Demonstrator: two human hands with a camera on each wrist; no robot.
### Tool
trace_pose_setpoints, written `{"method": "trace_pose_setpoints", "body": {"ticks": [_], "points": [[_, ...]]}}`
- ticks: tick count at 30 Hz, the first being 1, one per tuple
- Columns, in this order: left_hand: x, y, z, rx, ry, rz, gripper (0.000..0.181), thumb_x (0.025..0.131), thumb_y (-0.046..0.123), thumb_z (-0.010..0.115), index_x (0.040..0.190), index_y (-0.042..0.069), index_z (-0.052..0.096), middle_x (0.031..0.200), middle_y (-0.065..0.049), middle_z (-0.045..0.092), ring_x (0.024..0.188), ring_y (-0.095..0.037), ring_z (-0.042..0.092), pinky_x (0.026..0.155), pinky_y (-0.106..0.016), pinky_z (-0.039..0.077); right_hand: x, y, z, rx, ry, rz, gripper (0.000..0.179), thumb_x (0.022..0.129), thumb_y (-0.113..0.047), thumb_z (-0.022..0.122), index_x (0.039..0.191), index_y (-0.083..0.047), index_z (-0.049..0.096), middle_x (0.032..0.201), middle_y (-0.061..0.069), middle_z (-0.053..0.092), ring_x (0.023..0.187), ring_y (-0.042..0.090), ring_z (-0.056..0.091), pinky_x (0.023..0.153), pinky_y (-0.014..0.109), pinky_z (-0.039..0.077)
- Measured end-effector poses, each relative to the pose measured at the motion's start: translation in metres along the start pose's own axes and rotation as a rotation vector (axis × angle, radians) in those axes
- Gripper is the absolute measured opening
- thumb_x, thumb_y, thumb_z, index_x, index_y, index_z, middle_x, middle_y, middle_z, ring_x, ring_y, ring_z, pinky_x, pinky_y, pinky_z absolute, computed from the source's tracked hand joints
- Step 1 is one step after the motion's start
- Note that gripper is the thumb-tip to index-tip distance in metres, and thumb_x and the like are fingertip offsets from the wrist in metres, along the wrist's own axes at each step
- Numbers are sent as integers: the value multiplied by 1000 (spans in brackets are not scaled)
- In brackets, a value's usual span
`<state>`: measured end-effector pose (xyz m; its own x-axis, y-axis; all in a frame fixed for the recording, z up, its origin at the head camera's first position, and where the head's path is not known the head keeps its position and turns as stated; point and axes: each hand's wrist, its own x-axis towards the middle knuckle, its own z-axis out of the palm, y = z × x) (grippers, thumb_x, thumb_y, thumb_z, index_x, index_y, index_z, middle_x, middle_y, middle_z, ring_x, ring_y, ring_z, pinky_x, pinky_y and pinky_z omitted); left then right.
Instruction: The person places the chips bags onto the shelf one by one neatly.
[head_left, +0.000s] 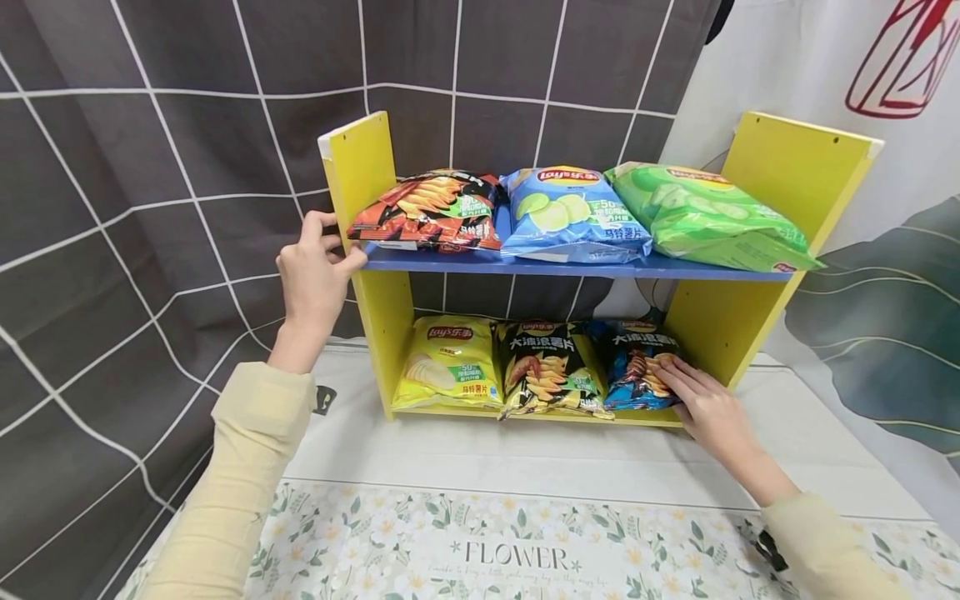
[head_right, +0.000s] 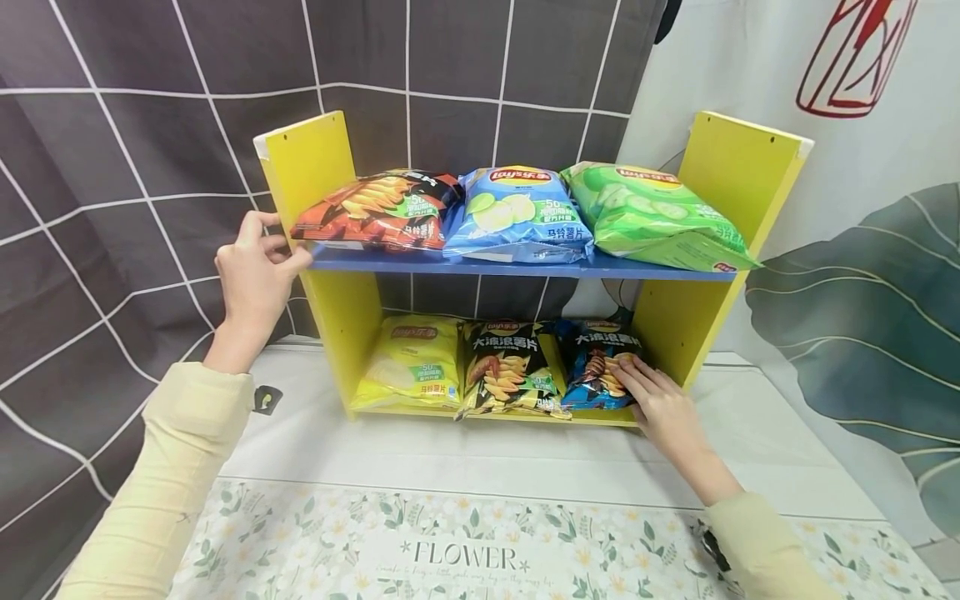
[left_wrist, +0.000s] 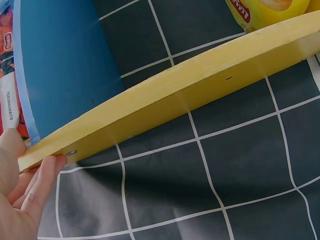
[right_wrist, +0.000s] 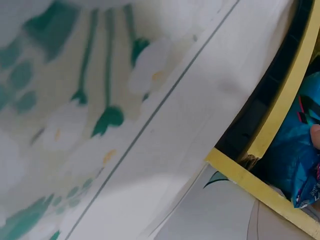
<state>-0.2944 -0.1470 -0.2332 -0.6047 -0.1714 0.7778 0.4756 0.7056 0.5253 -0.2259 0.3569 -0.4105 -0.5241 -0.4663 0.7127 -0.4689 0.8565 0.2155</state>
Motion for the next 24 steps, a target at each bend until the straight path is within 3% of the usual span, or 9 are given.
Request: {"method": "trace_pose_setpoints", "body": {"ticks": [10, 13, 15, 17, 20, 24], "points": [[0, 0, -1, 3, 0, 4, 33, 84, 8, 62, 114, -3, 56, 103, -20, 72, 81, -32, 73, 73, -43, 57, -9, 0, 0, -51, -118, -60, 73, 61, -3, 75, 131, 2, 55, 131, 23, 58, 117, 41, 56, 91, 54, 47], [1, 0, -1, 3, 1, 5, 33, 84, 8, 62, 114, -3, 56, 103, -20, 72, 81, -32, 73, 73, -43, 56, -11, -2, 0, -56, -132, -54, 70, 68, -8, 73, 134, 2, 53, 134, 22, 56, 120, 41, 54, 92, 55, 46], [1, 0, 0, 2, 1, 5, 33, 84, 8, 62, 114, -3, 56, 103, -20, 72, 81, -32, 72, 74, -43, 56, -12, -3, 1, -61, -127, -51, 53, 88, -22, 63, 134, 2, 52, 134, 22, 56, 121, 41, 53, 93, 55, 46], [1, 0, 0, 3, 0, 3, 34, 84, 9, 63, 115, -3, 56, 104, -20, 72, 82, -32, 72, 74, -43, 56, -13, -3, 1, -65, -115, -47, 52, 101, -37, 41, 134, 2, 53, 134, 22, 56, 120, 41, 54, 92, 55, 45], [0, 0, 0, 7, -3, -1, 34, 84, 10, 63, 116, -2, 56, 104, -19, 72, 82, -32, 73, 75, -43, 57, -12, -6, 2, -83, -102, -33, 75, 101, -50, 11, 132, 2, 55, 131, 23, 58, 119, 41, 54, 92, 56, 44], [-3, -1, 1, 9, -5, -5, 35, 85, 11, 62, 117, -2, 56, 105, -19, 71, 83, -32, 73, 78, -43, 56, -11, -11, 0, -84, -118, 16, 81, 99, -55, 10, 132, 3, 54, 131, 23, 58, 121, 42, 52, 95, 59, 40]]}}
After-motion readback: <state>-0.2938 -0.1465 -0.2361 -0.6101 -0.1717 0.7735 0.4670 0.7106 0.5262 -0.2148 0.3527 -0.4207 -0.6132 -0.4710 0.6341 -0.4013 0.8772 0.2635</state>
